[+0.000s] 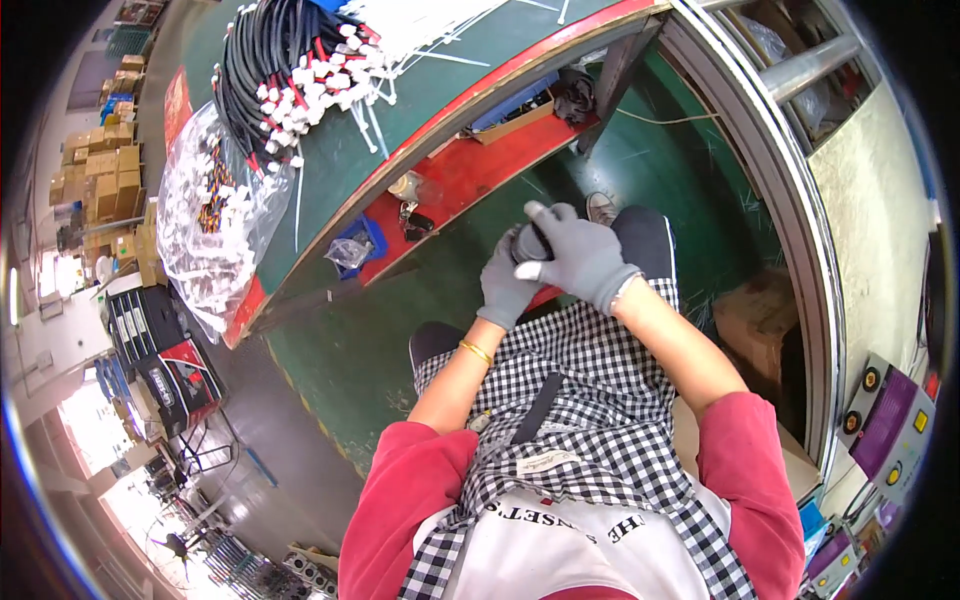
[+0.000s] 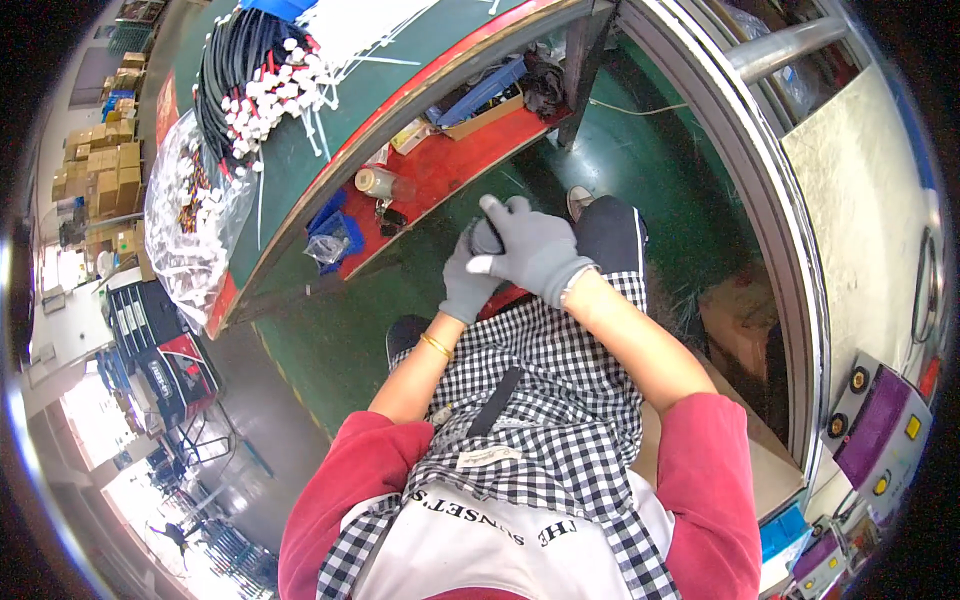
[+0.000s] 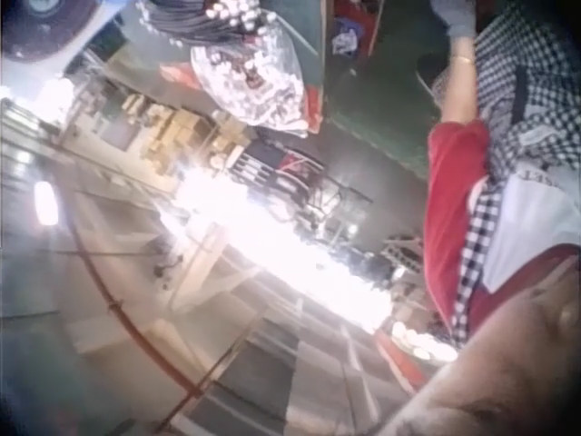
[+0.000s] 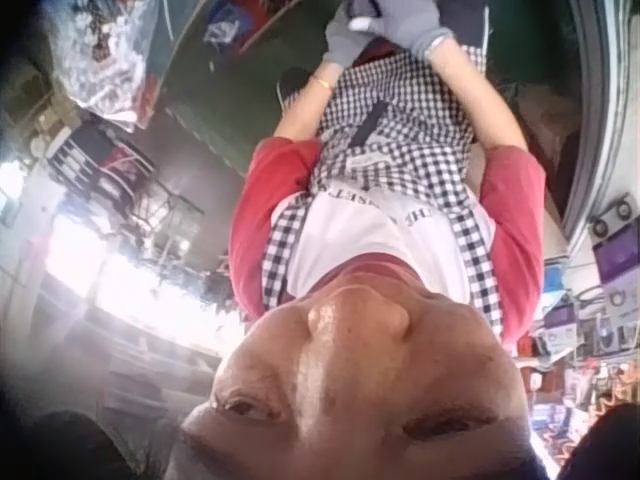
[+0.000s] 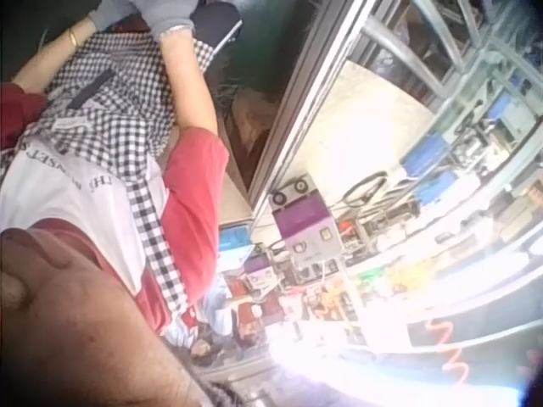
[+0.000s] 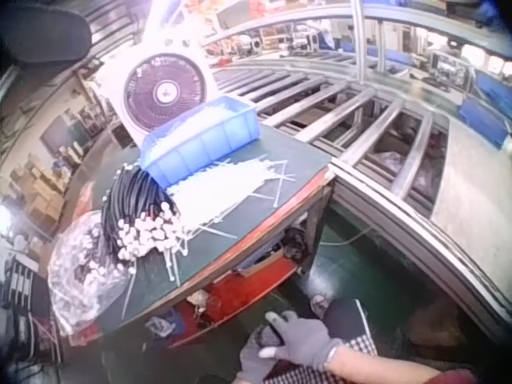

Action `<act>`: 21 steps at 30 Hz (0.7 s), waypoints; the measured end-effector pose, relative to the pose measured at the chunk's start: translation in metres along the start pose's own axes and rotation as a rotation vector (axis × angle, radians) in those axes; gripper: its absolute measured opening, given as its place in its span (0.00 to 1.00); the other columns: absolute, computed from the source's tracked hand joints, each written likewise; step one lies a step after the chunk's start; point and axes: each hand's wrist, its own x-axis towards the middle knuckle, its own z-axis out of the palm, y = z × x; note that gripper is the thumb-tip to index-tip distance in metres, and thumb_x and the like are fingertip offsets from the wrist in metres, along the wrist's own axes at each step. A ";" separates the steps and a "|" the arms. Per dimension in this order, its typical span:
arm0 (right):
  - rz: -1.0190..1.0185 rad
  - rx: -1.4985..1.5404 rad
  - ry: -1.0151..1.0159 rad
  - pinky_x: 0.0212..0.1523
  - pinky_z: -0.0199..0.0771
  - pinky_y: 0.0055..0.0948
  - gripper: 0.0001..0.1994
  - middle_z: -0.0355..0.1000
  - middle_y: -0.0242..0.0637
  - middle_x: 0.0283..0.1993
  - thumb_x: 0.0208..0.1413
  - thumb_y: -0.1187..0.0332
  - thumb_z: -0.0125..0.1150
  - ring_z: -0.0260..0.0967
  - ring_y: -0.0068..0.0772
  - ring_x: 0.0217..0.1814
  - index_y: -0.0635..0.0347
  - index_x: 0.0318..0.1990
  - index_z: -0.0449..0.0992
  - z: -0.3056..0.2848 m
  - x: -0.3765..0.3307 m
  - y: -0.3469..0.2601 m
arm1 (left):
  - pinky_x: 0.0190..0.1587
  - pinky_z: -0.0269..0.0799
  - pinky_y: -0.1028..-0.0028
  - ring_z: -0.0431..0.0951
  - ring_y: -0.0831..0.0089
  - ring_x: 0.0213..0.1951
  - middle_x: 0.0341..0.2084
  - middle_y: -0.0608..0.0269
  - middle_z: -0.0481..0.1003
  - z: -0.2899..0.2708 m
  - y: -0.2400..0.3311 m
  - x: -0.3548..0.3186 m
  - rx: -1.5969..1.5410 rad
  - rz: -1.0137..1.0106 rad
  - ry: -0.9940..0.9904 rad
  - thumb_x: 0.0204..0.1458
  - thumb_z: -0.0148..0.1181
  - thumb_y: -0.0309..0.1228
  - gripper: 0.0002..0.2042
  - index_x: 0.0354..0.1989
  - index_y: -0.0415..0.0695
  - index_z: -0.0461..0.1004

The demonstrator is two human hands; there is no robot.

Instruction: Assembling, sorting, and bagging electrical wiring harnesses and components at a factory workstation.

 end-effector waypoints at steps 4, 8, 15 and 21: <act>0.084 -0.264 -0.227 0.43 0.80 0.44 0.41 0.73 0.47 0.52 0.53 0.38 0.65 0.80 0.46 0.48 0.56 0.67 0.65 0.000 0.010 -0.038 | 0.52 0.78 0.63 0.81 0.56 0.54 0.55 0.52 0.79 0.003 -0.004 -0.014 0.014 0.151 -0.039 0.44 0.75 0.47 0.42 0.67 0.44 0.64; -0.031 -0.351 -0.301 0.45 0.81 0.44 0.36 0.74 0.42 0.53 0.54 0.44 0.68 0.79 0.44 0.52 0.54 0.66 0.67 -0.006 0.013 -0.047 | 0.51 0.78 0.62 0.81 0.56 0.52 0.50 0.53 0.80 -0.009 -0.003 -0.022 -0.071 0.114 -0.014 0.42 0.77 0.47 0.39 0.62 0.46 0.68; -0.845 -0.555 -0.234 0.51 0.75 0.38 0.19 0.75 0.29 0.51 0.54 0.58 0.66 0.74 0.39 0.53 0.39 0.54 0.76 -0.028 0.007 -0.037 | 0.58 0.76 0.69 0.77 0.66 0.58 0.61 0.61 0.73 -0.051 0.007 -0.024 0.326 0.395 -0.287 0.47 0.74 0.47 0.38 0.66 0.47 0.65; -0.832 -0.404 -0.205 0.55 0.77 0.41 0.19 0.69 0.45 0.58 0.59 0.53 0.61 0.71 0.51 0.58 0.44 0.56 0.77 -0.032 -0.015 -0.043 | 0.65 0.71 0.71 0.74 0.68 0.62 0.62 0.62 0.72 -0.068 0.002 -0.034 -0.311 0.358 -0.452 0.53 0.70 0.39 0.35 0.68 0.45 0.61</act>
